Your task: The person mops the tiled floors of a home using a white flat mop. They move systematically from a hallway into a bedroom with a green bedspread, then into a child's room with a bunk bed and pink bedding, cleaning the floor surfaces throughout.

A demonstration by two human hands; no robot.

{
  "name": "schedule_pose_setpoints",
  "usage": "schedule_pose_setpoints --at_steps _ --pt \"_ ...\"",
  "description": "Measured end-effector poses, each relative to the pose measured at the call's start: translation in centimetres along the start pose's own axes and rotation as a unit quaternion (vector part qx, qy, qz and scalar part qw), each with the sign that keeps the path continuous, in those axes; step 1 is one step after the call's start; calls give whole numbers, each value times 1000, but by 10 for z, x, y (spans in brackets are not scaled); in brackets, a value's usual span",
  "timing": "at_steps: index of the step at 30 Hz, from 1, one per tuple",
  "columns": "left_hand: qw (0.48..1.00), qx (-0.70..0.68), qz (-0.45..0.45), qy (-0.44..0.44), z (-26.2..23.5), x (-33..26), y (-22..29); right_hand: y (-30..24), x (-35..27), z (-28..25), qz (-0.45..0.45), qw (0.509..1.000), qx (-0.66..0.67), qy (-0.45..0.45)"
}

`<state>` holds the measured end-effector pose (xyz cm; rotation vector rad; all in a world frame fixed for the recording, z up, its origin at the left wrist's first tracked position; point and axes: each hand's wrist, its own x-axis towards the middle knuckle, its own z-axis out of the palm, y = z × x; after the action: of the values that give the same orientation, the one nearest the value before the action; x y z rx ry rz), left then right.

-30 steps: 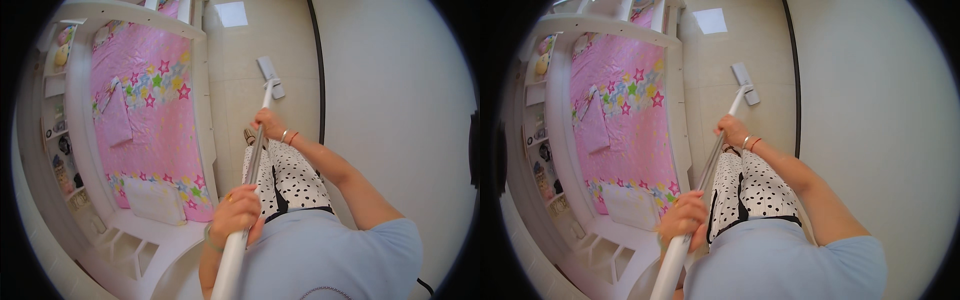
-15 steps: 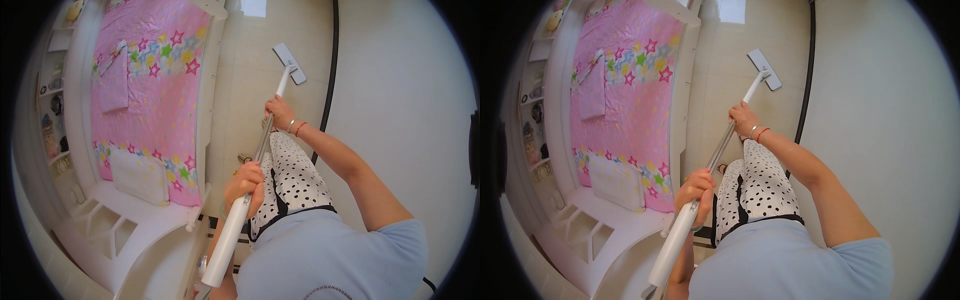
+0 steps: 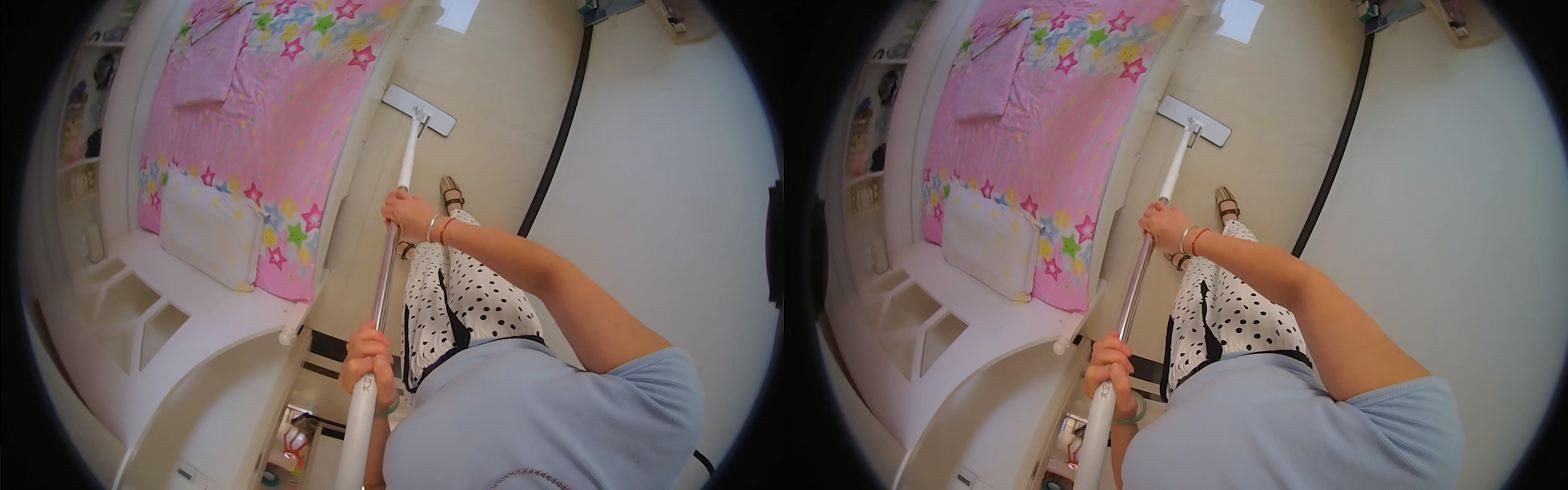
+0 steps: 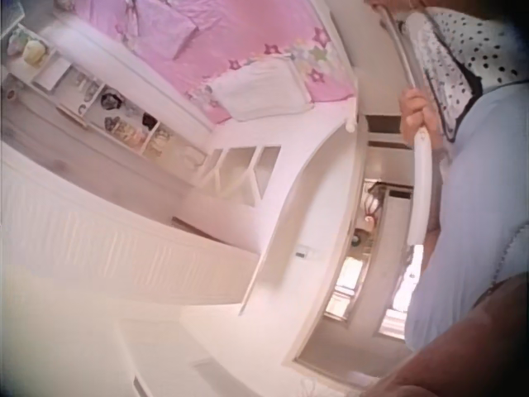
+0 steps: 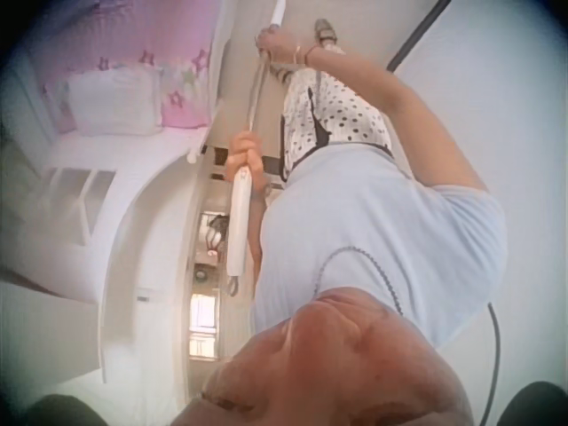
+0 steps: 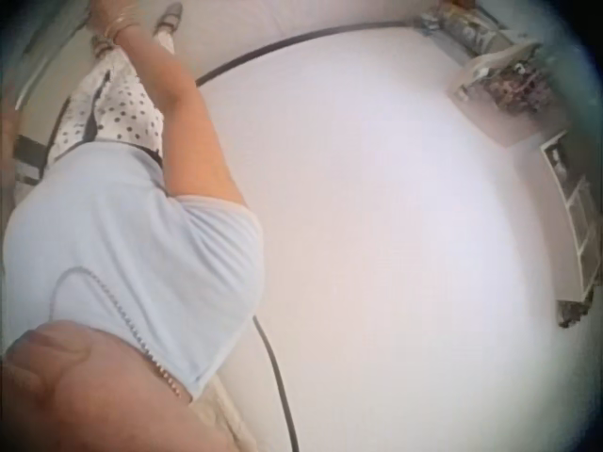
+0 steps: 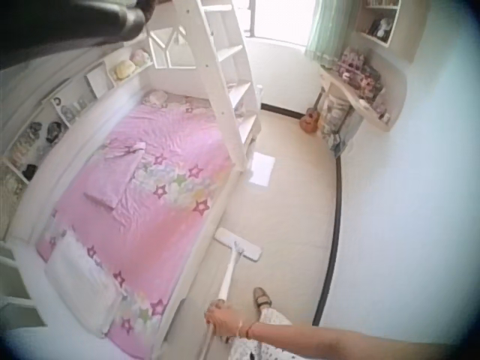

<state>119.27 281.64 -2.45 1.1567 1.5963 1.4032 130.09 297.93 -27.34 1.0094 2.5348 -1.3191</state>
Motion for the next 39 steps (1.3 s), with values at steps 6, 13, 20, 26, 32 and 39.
schedule_pose_setpoints --at_steps 6,13,20,26,32,39 --pt "984 4 -91 154 -62 -81 34 -76 -23 110 -92 994 1 -63" --pt "960 60 -134 239 -100 -162 65 -153 -77 160 -131 976 53 -166" --pt "969 36 -35 242 -106 -166 40 -150 -65 145 -167 965 -2 -203" --pt "985 -29 10 171 -54 -115 -4 -60 -46 91 -160 984 -14 -76" --pt "984 -147 51 88 46 -12 -93 85 1 1 -1 997 -65 -32" --pt "986 -136 83 41 149 87 -123 205 24 -82 97 986 -104 83"
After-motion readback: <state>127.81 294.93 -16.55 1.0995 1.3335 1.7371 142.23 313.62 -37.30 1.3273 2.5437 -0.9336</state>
